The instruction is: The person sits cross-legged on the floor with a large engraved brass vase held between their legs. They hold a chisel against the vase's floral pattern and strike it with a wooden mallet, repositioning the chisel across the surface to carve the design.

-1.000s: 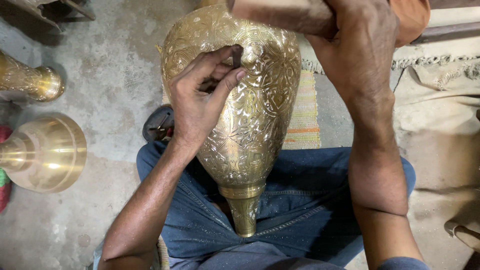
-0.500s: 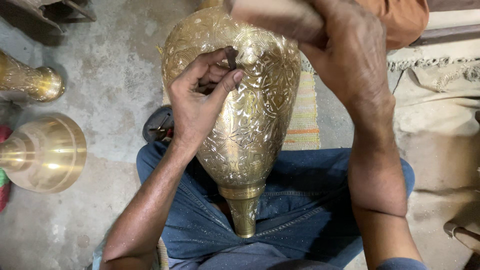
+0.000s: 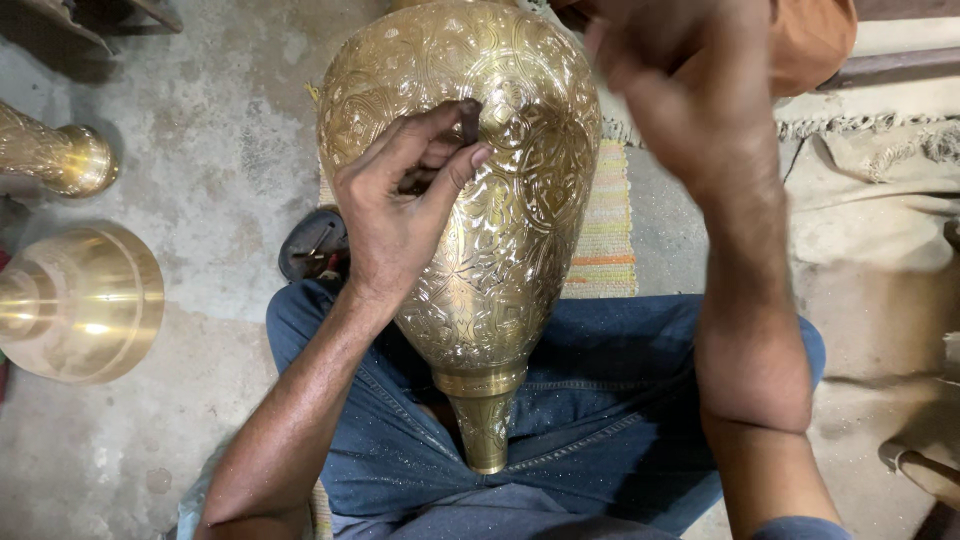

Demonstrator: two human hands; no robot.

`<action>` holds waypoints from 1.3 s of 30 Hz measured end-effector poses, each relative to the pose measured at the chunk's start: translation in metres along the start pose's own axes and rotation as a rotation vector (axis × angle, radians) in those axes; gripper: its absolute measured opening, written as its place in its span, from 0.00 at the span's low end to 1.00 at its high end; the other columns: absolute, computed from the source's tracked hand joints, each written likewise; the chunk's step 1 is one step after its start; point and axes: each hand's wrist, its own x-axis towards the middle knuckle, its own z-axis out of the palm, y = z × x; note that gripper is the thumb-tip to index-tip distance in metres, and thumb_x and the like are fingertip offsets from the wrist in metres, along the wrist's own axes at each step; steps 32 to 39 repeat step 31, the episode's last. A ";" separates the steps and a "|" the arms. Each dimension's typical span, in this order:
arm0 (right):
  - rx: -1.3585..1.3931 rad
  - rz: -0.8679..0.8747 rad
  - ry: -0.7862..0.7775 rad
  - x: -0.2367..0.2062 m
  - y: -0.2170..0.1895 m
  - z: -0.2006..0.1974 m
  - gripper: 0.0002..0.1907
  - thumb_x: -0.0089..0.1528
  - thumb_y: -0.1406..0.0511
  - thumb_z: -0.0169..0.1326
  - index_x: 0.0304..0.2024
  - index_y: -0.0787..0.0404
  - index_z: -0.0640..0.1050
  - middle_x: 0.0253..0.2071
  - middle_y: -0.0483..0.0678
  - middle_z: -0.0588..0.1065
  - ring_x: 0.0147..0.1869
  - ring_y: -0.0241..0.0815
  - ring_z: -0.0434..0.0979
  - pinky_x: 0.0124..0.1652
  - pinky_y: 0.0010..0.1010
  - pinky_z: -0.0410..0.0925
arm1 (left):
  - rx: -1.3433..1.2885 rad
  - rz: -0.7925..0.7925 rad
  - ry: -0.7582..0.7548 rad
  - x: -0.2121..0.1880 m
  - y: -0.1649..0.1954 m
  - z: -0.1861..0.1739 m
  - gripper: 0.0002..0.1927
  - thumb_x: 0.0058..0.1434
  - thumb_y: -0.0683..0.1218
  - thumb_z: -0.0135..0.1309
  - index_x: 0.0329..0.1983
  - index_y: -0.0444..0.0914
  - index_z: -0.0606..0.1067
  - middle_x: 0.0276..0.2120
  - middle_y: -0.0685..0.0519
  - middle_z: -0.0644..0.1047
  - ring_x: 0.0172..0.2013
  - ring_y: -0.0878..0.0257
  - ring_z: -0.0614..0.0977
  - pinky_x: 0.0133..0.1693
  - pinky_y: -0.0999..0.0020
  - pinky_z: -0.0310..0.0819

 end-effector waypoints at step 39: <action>-0.291 -0.068 -0.014 0.007 -0.020 0.009 0.16 0.64 0.62 0.68 0.46 0.59 0.74 0.38 0.44 0.79 0.41 0.40 0.79 0.48 0.48 0.66 | 0.027 -0.009 -0.053 0.001 -0.008 -0.002 0.16 0.67 0.45 0.66 0.56 0.38 0.79 0.45 0.48 0.84 0.43 0.63 0.89 0.43 0.68 0.91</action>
